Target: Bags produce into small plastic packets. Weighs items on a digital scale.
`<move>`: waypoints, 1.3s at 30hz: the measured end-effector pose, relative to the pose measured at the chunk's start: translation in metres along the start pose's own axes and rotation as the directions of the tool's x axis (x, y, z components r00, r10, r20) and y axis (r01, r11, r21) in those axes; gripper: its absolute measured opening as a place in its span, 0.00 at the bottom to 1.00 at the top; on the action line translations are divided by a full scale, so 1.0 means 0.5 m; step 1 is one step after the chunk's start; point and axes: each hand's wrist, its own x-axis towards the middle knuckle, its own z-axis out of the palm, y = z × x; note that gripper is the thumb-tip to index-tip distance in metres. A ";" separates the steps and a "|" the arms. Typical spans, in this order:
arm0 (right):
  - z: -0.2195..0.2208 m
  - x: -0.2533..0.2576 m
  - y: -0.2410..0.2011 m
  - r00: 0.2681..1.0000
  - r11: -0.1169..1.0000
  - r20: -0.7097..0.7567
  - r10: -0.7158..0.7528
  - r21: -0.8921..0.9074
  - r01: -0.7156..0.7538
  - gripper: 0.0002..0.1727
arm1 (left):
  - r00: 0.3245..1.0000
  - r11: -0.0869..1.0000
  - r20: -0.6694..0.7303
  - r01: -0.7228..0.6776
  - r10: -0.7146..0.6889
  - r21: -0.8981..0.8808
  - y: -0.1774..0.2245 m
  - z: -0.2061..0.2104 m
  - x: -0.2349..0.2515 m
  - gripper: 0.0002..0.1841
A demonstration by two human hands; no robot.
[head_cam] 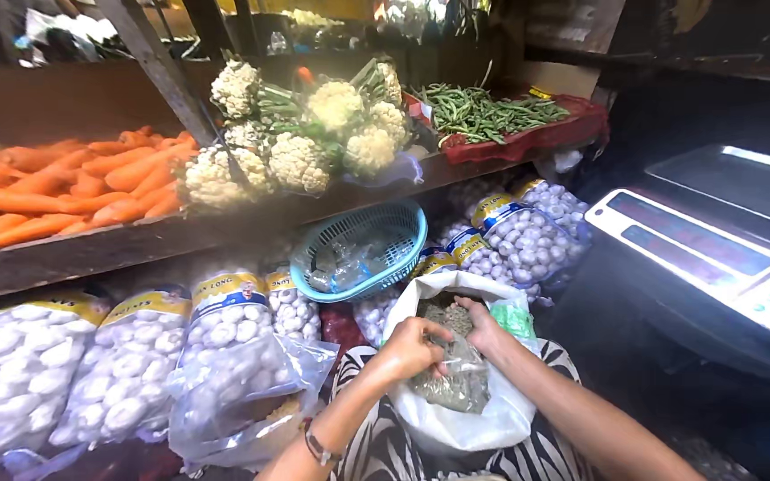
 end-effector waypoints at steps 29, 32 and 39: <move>0.082 -0.165 -0.115 0.807 0.676 0.453 -0.379 -0.460 0.576 0.16 | 0.990 0.989 -0.092 -0.117 0.109 -0.087 0.084 -0.001 0.029 0.16; 0.046 -0.111 -0.120 0.882 0.705 0.374 -0.285 -0.542 0.458 0.12 | 0.984 0.988 -0.121 -0.138 0.129 -0.075 0.103 -0.004 0.009 0.18; -0.019 -0.091 -0.114 0.915 0.604 0.367 -0.169 -0.694 0.390 0.10 | 0.960 0.970 -0.165 -0.237 0.226 -0.051 0.165 -0.032 -0.032 0.17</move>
